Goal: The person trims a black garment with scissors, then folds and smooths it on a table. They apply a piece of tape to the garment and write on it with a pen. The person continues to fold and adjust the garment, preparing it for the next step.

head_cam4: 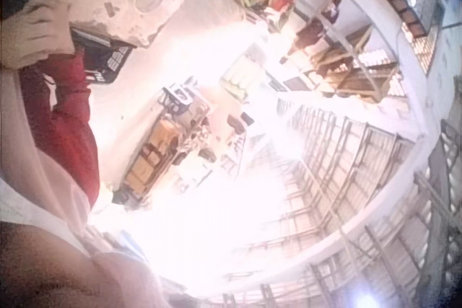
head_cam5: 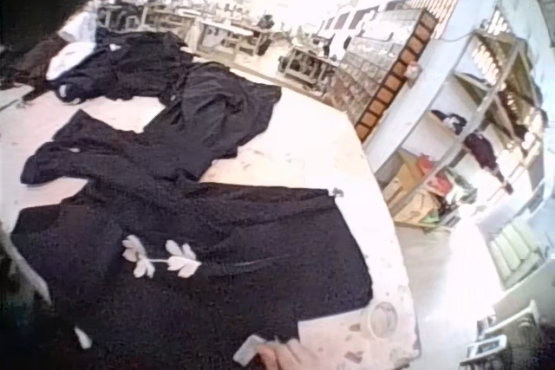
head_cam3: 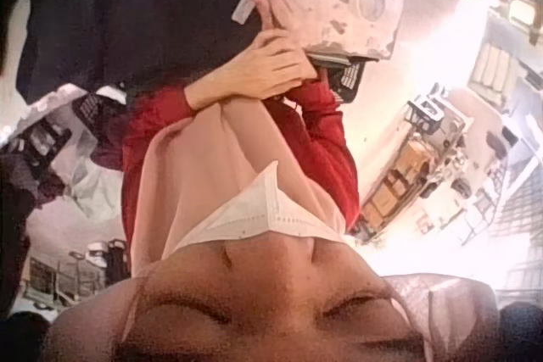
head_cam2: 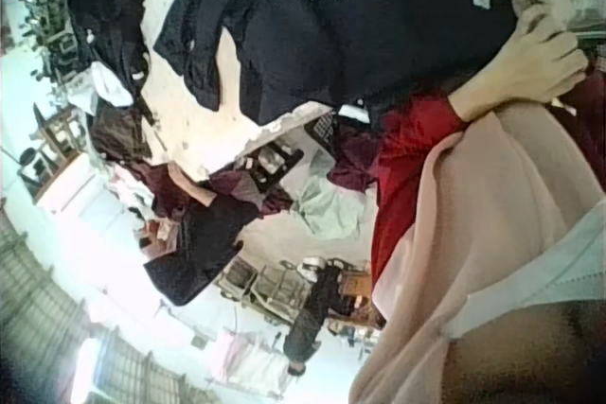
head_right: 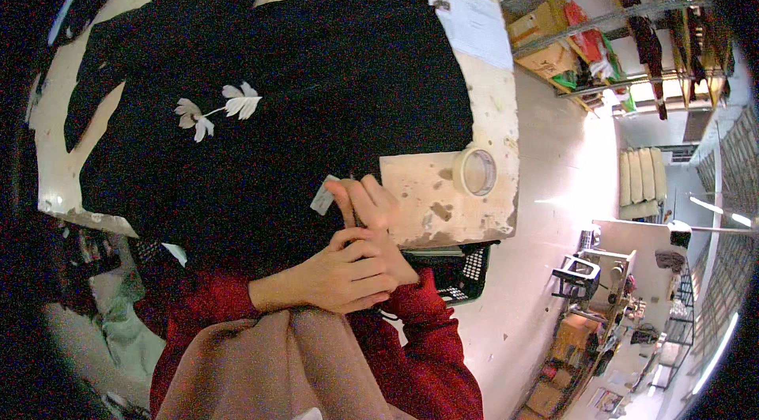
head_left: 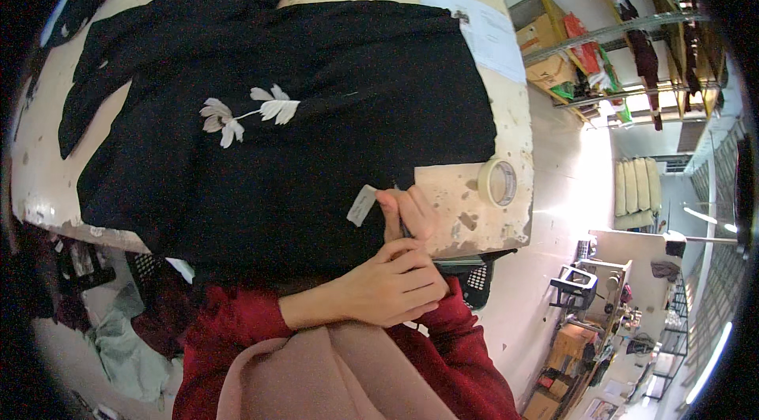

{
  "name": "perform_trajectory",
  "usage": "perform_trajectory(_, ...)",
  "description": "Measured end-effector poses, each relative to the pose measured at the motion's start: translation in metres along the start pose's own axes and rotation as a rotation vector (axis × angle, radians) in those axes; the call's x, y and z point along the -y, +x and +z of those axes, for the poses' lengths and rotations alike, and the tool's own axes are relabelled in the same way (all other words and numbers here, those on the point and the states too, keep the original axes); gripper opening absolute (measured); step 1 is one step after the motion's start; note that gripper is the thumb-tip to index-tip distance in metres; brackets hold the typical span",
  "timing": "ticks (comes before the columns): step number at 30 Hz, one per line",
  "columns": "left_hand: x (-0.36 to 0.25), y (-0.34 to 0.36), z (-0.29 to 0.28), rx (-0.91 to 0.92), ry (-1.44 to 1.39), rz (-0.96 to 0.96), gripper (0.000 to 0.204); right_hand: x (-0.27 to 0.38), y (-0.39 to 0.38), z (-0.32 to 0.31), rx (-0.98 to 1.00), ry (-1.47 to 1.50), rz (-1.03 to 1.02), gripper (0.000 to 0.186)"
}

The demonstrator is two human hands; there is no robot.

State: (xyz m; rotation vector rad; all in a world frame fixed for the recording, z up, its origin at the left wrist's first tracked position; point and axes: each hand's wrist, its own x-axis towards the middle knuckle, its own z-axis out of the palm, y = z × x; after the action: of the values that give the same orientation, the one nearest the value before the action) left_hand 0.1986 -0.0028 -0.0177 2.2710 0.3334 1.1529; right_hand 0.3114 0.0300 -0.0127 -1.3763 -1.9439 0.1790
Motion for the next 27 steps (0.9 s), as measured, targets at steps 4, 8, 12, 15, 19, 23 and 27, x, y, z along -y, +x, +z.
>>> perform_trajectory(4,-0.002,-0.002,-0.001,0.052,-0.081,-0.005,0.025,-0.004,-0.002,-0.004,-0.003,0.012,-0.069,0.015)
perform_trajectory(8,-0.006,0.006,-0.011,0.064,-0.018,-0.104,0.032,-0.046,-0.018,-0.032,0.054,0.294,0.615,0.032)
perform_trajectory(12,0.004,-0.006,-0.084,0.171,0.317,-0.466,0.034,-0.141,-0.037,-0.104,-0.310,-0.310,0.744,0.021)
perform_trajectory(15,0.019,-0.033,-0.113,0.156,0.613,-0.654,0.028,-0.136,-0.016,-0.127,-0.007,-0.605,0.341,0.011)
perform_trajectory(19,0.023,-0.041,-0.119,0.125,0.678,-0.692,0.027,-0.158,-0.012,-0.140,0.217,-0.579,0.321,0.027)
perform_trajectory(23,0.026,-0.043,-0.109,0.134,0.672,-0.699,0.036,-0.114,0.006,-0.127,0.033,-0.750,0.314,0.032)
perform_trajectory(27,0.037,-0.040,-0.096,0.175,0.718,-0.676,0.049,-0.058,-0.007,-0.059,0.055,-0.056,0.295,0.028)
